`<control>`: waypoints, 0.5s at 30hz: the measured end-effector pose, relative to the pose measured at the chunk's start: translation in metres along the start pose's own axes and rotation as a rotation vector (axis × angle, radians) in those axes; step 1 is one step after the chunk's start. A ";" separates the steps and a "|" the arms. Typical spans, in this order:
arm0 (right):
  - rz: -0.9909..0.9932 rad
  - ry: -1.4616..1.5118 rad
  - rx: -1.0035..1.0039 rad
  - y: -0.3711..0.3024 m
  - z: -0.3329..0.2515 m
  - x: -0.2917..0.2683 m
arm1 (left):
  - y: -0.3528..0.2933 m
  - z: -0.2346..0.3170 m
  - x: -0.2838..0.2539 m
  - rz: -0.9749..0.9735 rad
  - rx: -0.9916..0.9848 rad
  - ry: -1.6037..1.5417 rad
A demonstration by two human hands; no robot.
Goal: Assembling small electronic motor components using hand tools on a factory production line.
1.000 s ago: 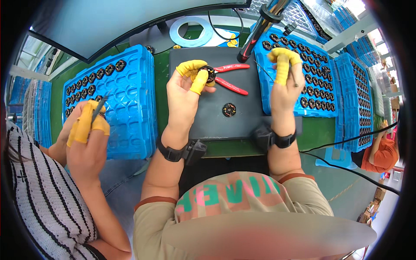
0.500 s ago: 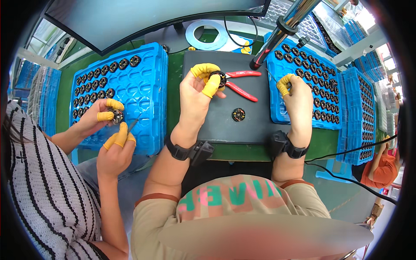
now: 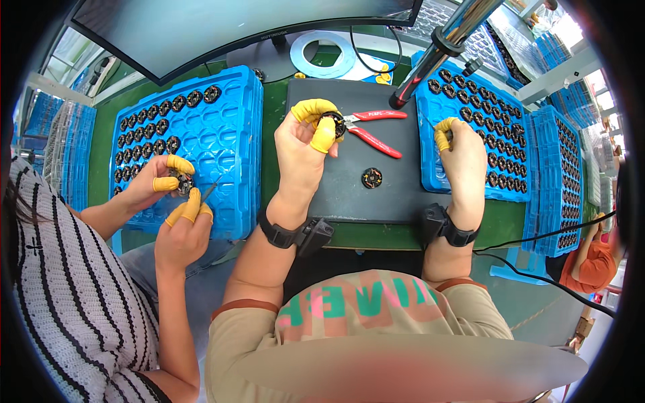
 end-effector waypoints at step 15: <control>-0.111 0.995 -0.548 -0.016 -0.090 0.017 | 0.002 -0.002 0.008 -0.006 -0.067 -0.030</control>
Point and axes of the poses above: each hand's wrist, its own y-axis towards the middle knuckle, its own x-axis out of the palm, z = x × y, the point moved 10 cm from there along y, towards the middle knuckle, and after that the axes turned 15 degrees about -z, right-handed, at the moved point
